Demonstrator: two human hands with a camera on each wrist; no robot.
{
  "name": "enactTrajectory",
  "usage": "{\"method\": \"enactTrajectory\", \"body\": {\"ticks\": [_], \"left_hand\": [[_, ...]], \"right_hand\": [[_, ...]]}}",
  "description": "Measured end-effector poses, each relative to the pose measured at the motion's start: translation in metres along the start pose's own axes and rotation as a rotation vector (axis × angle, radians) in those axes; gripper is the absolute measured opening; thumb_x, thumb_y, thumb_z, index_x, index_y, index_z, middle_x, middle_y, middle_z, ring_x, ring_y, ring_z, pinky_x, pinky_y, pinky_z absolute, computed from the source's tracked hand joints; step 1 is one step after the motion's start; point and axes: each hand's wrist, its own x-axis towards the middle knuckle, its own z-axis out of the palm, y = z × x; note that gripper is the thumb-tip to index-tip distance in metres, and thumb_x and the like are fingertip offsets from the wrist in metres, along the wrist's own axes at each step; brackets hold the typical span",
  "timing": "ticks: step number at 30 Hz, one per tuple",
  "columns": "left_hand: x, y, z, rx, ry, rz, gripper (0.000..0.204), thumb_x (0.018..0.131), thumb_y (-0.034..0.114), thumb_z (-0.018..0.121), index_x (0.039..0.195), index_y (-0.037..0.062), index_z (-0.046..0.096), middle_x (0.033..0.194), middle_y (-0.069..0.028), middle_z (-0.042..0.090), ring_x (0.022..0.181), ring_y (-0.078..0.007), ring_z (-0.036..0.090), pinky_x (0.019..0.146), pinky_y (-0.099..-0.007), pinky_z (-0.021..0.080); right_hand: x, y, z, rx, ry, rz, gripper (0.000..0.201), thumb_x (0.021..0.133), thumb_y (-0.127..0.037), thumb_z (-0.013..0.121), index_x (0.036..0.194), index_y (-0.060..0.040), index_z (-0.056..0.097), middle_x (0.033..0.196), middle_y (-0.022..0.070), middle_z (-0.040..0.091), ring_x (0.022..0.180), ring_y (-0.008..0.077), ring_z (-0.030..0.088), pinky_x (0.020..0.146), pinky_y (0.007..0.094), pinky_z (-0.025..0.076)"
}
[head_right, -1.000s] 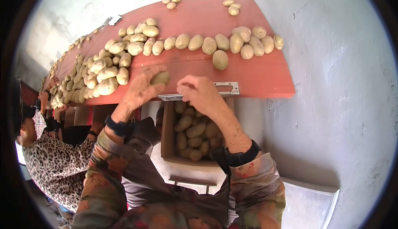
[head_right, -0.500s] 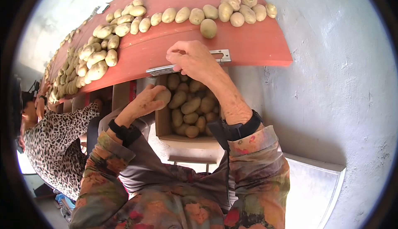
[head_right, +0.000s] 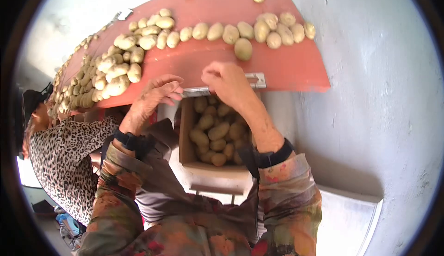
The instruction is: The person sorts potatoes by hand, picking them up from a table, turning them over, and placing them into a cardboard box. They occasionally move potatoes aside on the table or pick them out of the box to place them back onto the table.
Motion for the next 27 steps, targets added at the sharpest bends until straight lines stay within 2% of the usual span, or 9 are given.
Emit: {"method": "enactTrajectory", "body": {"ticks": [4, 14, 16, 17, 18, 19, 20, 23, 27], "left_hand": [[0.027, -0.009, -0.013, -0.425, 0.095, -0.005, 0.025, 0.092, 0.02, 0.057, 0.109, 0.0028, 0.06, 0.086, -0.0058, 0.065, 0.073, -0.0143, 0.065, 0.06, -0.026, 0.055], [0.081, -0.03, -0.043, -0.415, 0.137, -0.049, 0.028, 0.09, 0.024, 0.059, 0.108, 0.0026, 0.06, 0.09, -0.0065, 0.064, 0.075, -0.0153, 0.065, 0.062, -0.0288, 0.055], [0.097, -0.033, -0.056, -0.152, 0.245, 0.025, 0.041, 0.08, 0.026, 0.064, 0.113, 0.0031, 0.058, 0.094, -0.0121, 0.063, 0.079, -0.0238, 0.065, 0.066, -0.0346, 0.053], [0.106, -0.034, -0.064, -0.151, 0.25, 0.03, 0.041, 0.08, 0.026, 0.064, 0.113, 0.0031, 0.058, 0.094, -0.0121, 0.063, 0.079, -0.0238, 0.065, 0.066, -0.0346, 0.053], [0.114, -0.03, -0.073, 0.103, 0.346, 0.057, 0.043, 0.079, 0.025, 0.064, 0.116, 0.0055, 0.057, 0.1, -0.0143, 0.062, 0.083, -0.0278, 0.064, 0.07, -0.0378, 0.052], [0.12, -0.027, -0.078, 0.359, 0.439, 0.083, 0.044, 0.078, 0.025, 0.065, 0.118, 0.0079, 0.056, 0.106, -0.0165, 0.06, 0.087, -0.0317, 0.063, 0.073, -0.0409, 0.051], [0.128, -0.027, -0.081, 0.361, 0.442, 0.091, 0.044, 0.078, 0.025, 0.065, 0.118, 0.0079, 0.056, 0.106, -0.0165, 0.06, 0.087, -0.0317, 0.063, 0.073, -0.0409, 0.051], [0.135, -0.01, -0.082, 0.641, 0.608, 0.151, 0.05, 0.077, 0.024, 0.069, 0.123, 0.0163, 0.053, 0.127, -0.0191, 0.048, 0.113, -0.0384, 0.05, 0.093, -0.0446, 0.044], [0.167, -0.015, -0.08, 0.861, 0.636, 0.151, 0.058, 0.076, 0.024, 0.069, 0.129, 0.0185, 0.048, 0.131, -0.0182, 0.044, 0.119, -0.0413, 0.044, 0.096, -0.0459, 0.042]], "right_hand": [[0.002, 0.001, 0.013, -0.023, -0.1, -0.007, 0.025, 0.088, -0.019, 0.057, 0.102, 0.0017, 0.062, 0.079, 0.0058, 0.064, 0.071, 0.0109, 0.061, 0.06, 0.0246, 0.049], [0.013, 0.004, 0.032, -0.095, -0.145, -0.016, 0.026, 0.086, -0.016, 0.059, 0.104, 0.0035, 0.062, 0.079, 0.0068, 0.066, 0.071, 0.0122, 0.06, 0.063, 0.0263, 0.048], [0.015, 0.004, 0.033, -0.149, -0.153, -0.069, 0.026, 0.086, -0.015, 0.059, 0.104, 0.0034, 0.061, 0.079, 0.0077, 0.066, 0.071, 0.0129, 0.061, 0.065, 0.0271, 0.049], [0.015, 0.002, 0.034, -0.174, -0.145, -0.075, 0.025, 0.086, -0.015, 0.059, 0.104, 0.0026, 0.061, 0.078, 0.0088, 0.066, 0.071, 0.0139, 0.061, 0.067, 0.0281, 0.049], [0.014, 0.001, 0.034, -0.175, -0.145, -0.08, 0.025, 0.086, -0.015, 0.059, 0.104, 0.0026, 0.061, 0.078, 0.0088, 0.066, 0.071, 0.0139, 0.061, 0.067, 0.0281, 0.049], [0.014, 0.001, 0.034, -0.157, -0.142, -0.074, 0.025, 0.085, -0.017, 0.06, 0.102, 0.0018, 0.062, 0.08, 0.014, 0.067, 0.074, 0.0223, 0.063, 0.069, 0.0325, 0.049], [0.015, 0.001, 0.035, -0.14, -0.137, -0.069, 0.024, 0.084, -0.018, 0.061, 0.099, 0.001, 0.063, 0.083, 0.0193, 0.067, 0.077, 0.0307, 0.065, 0.071, 0.0369, 0.05], [0.012, 0.0, 0.034, -0.183, -0.154, -0.081, 0.024, 0.085, -0.018, 0.06, 0.1, 0.0002, 0.062, 0.083, 0.0195, 0.067, 0.079, 0.033, 0.065, 0.072, 0.0388, 0.05], [0.009, -0.005, 0.034, -0.25, -0.187, -0.097, 0.025, 0.085, -0.021, 0.061, 0.099, -0.0004, 0.061, 0.081, 0.0175, 0.066, 0.079, 0.034, 0.064, 0.072, 0.0398, 0.049]]}}
